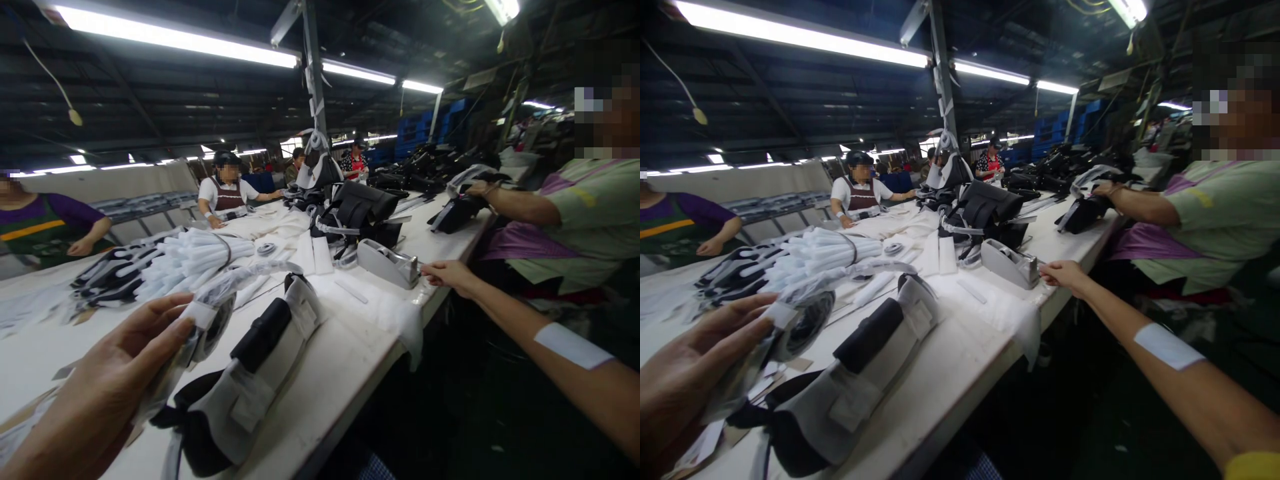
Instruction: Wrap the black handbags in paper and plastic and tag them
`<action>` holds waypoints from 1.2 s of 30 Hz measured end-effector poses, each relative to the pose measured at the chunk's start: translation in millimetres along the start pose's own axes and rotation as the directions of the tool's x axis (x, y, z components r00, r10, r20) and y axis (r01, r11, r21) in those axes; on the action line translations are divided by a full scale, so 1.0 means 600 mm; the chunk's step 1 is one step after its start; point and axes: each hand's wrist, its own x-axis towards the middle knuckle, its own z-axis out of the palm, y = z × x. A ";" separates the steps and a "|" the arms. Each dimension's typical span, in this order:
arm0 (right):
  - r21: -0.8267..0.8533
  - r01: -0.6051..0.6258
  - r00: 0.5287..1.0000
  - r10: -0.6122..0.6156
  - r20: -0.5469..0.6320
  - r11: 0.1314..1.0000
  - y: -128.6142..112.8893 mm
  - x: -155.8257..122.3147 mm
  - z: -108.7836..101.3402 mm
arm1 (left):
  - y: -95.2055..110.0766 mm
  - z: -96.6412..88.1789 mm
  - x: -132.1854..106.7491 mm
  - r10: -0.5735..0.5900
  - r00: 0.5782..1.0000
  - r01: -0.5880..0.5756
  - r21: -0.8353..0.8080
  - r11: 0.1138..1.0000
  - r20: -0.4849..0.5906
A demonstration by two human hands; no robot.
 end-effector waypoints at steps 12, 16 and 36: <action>0.274 0.183 0.979 -0.200 0.033 0.944 -0.037 -0.170 0.114 | 0.010 0.019 -0.022 0.112 0.983 -0.074 -0.249 0.966 0.143; 0.534 0.300 0.836 -0.487 0.251 0.790 -0.177 -0.283 0.180 | 0.007 0.026 -0.032 0.239 0.959 -0.186 -0.294 0.937 0.154; 0.503 0.034 0.601 -0.420 0.680 0.864 -0.348 -0.403 0.314 | -0.025 0.018 -0.043 0.508 0.848 -0.474 -0.213 0.854 0.152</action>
